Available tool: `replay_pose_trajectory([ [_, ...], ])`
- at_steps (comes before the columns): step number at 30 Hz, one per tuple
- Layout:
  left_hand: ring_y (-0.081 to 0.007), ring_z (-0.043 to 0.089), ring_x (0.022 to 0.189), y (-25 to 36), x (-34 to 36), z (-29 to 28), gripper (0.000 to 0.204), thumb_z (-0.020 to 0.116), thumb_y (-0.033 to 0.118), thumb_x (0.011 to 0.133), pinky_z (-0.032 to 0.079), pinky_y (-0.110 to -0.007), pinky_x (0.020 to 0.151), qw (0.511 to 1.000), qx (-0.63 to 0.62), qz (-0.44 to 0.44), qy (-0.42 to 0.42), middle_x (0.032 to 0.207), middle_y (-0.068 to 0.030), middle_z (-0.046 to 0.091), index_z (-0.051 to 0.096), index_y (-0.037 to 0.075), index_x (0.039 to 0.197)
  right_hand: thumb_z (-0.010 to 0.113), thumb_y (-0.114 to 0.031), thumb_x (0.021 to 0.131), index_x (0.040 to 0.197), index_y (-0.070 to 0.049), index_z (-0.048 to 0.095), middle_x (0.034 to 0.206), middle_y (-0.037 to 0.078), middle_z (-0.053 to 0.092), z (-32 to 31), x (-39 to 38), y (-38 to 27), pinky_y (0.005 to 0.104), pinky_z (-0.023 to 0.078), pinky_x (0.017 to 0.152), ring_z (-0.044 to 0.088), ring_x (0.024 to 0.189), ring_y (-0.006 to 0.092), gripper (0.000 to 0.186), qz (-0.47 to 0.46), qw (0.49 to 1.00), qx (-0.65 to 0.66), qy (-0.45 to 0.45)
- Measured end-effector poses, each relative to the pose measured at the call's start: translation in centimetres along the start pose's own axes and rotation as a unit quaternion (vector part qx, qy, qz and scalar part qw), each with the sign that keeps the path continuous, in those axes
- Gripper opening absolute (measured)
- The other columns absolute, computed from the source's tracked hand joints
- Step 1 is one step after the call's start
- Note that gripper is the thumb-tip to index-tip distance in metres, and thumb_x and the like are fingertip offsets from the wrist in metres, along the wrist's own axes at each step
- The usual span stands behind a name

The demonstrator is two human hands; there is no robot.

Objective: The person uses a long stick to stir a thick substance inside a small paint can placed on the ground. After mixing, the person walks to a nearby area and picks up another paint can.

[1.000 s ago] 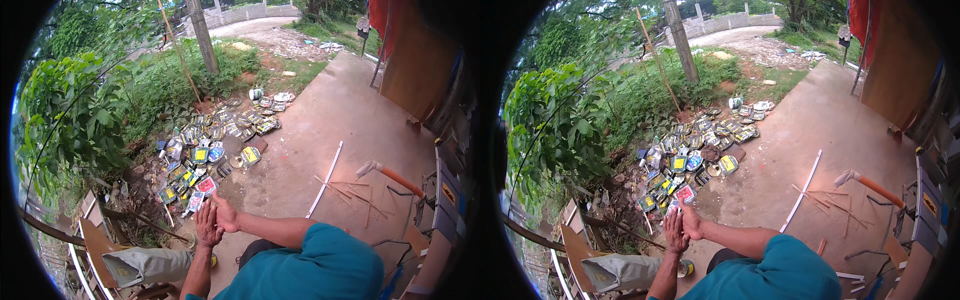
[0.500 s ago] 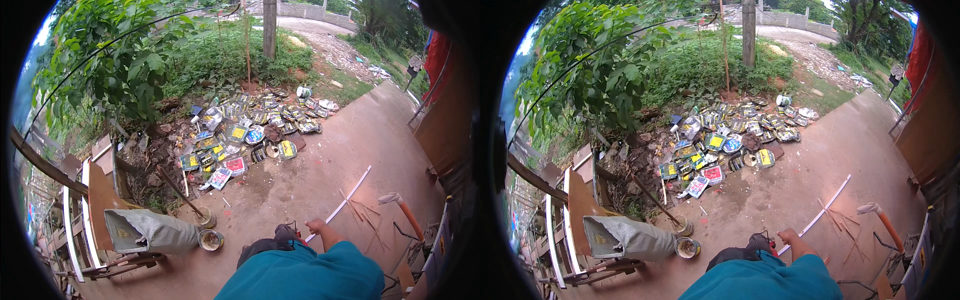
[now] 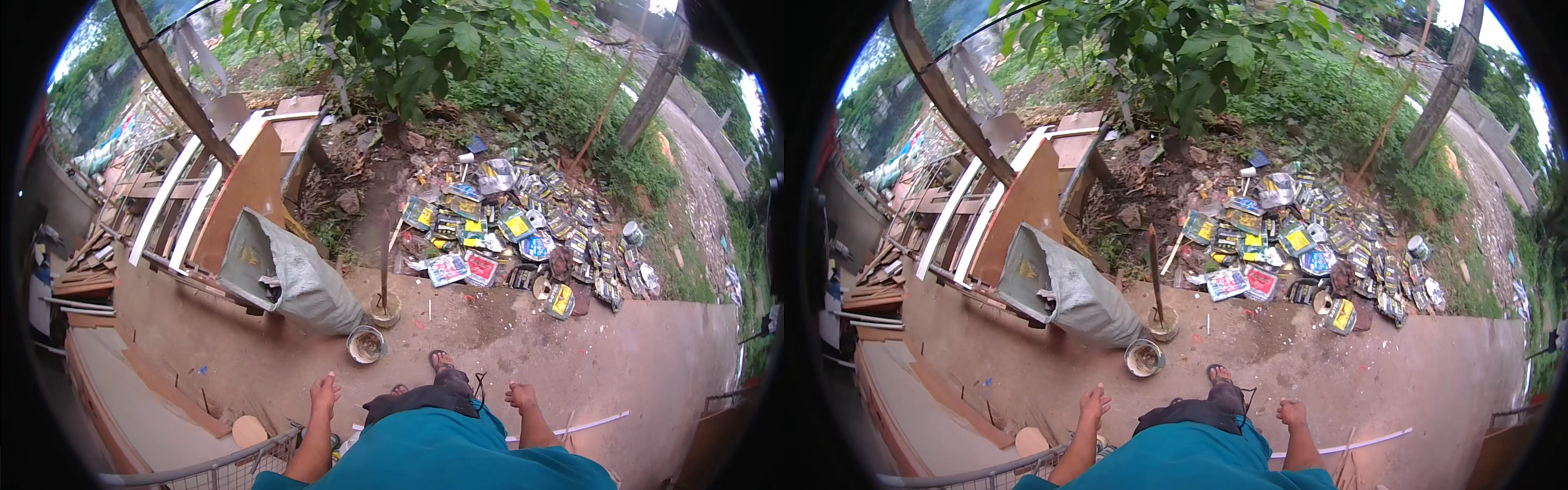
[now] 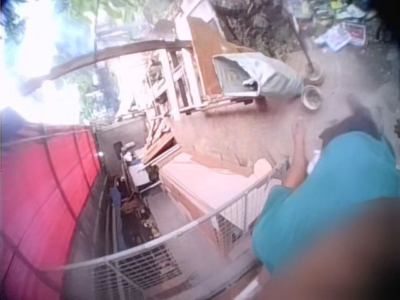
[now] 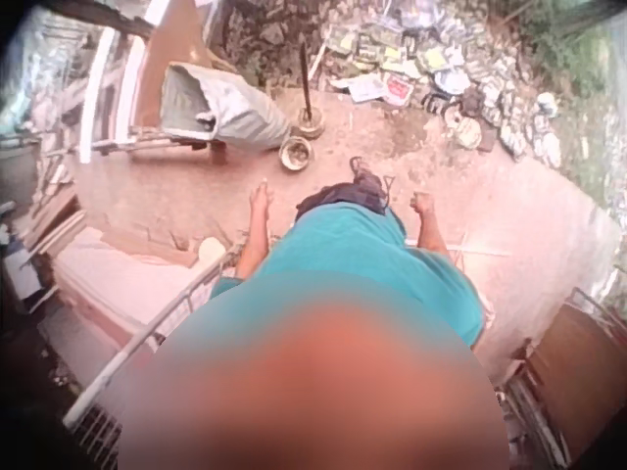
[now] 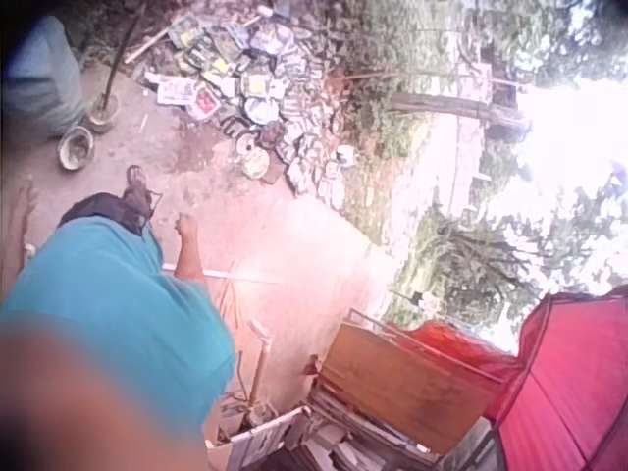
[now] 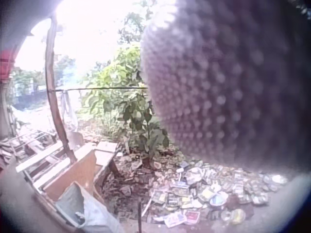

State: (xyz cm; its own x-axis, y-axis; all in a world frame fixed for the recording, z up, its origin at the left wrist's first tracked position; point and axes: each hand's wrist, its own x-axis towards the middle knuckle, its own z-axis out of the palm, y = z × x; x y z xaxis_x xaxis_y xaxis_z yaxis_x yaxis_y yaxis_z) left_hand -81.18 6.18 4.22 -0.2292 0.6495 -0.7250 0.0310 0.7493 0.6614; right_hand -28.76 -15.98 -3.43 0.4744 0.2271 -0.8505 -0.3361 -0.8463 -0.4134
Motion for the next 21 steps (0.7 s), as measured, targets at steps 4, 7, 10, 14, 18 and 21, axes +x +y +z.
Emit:
replay_pose_trajectory([
  [4,-0.0225,0.068,0.104,5.8,-1.5,-0.1,0.048,0.069,0.031,0.095,0.054,-0.037,0.089,0.973,0.13,0.185,0.043,0.127,-0.0156,0.065,0.059,0.0,0.131,0.062,-0.032,0.099,0.117,0.002,0.062,0.089,0.013,0.072,0.7,4.8,-10.8,0.0304,0.047,0.05,0.066,0.062,0.0182,0.038,-0.085,0.996,-0.022,-0.029],
  [7,-0.0216,0.07,0.1,2.5,-4.3,-0.6,0.043,0.069,0.03,0.096,0.055,-0.037,0.087,0.964,0.171,0.191,0.07,0.117,-0.0162,0.07,0.062,0.0,0.127,0.06,-0.033,0.1,0.118,0.001,0.061,0.091,0.014,0.072,1.8,6.9,-16.2,0.0315,0.049,0.052,0.068,0.065,0.0199,0.038,-0.108,0.989,-0.075,-0.067],
  [10,-0.0263,0.071,0.101,-6.3,-7.5,-1.7,0.043,0.071,0.034,0.093,0.055,-0.038,0.089,0.971,0.174,0.099,0.128,0.111,-0.019,0.073,0.068,0.001,0.12,0.057,-0.035,0.102,0.121,-0.001,0.06,0.096,0.015,0.074,4.0,8.4,-19.0,0.0343,0.052,0.057,0.071,0.068,0.0238,0.039,-0.096,0.981,-0.14,-0.097],
  [14,-0.034,0.07,0.108,-22.4,-15.5,-2.0,0.055,0.068,0.056,0.086,0.052,-0.042,0.098,0.933,0.289,-0.166,0.133,0.111,-0.0191,0.074,0.075,0.007,0.112,0.061,-0.031,0.101,0.113,0.003,0.061,0.085,0.016,0.071,7.9,9.7,-20.5,0.031,0.046,0.045,0.065,0.057,0.0204,0.036,-0.076,0.963,-0.225,-0.128],
  [18,-0.0358,0.072,0.092,-34.1,-23.5,0.6,0.049,0.053,0.048,0.098,0.055,-0.05,0.082,0.876,0.464,-0.125,-0.037,0.096,-0.0203,0.074,0.075,0.004,0.104,0.058,-0.028,0.102,0.116,0.001,0.059,0.089,0.017,0.072,13.2,9.5,-22.4,0.0316,0.048,0.049,0.07,0.065,0.0249,0.032,-0.127,0.924,-0.306,-0.192],
  [21,-0.0321,0.072,0.089,-37.0,-26.3,3.9,0.046,0.057,0.045,0.097,0.055,-0.047,0.08,0.952,0.21,-0.221,0.005,0.095,-0.0196,0.074,0.074,0.003,0.106,0.056,-0.025,0.102,0.112,0.0,0.06,0.088,0.017,0.073,18.7,8.1,-25.0,0.0304,0.049,0.051,0.071,0.069,0.0257,0.028,-0.177,0.894,-0.321,-0.256],
])
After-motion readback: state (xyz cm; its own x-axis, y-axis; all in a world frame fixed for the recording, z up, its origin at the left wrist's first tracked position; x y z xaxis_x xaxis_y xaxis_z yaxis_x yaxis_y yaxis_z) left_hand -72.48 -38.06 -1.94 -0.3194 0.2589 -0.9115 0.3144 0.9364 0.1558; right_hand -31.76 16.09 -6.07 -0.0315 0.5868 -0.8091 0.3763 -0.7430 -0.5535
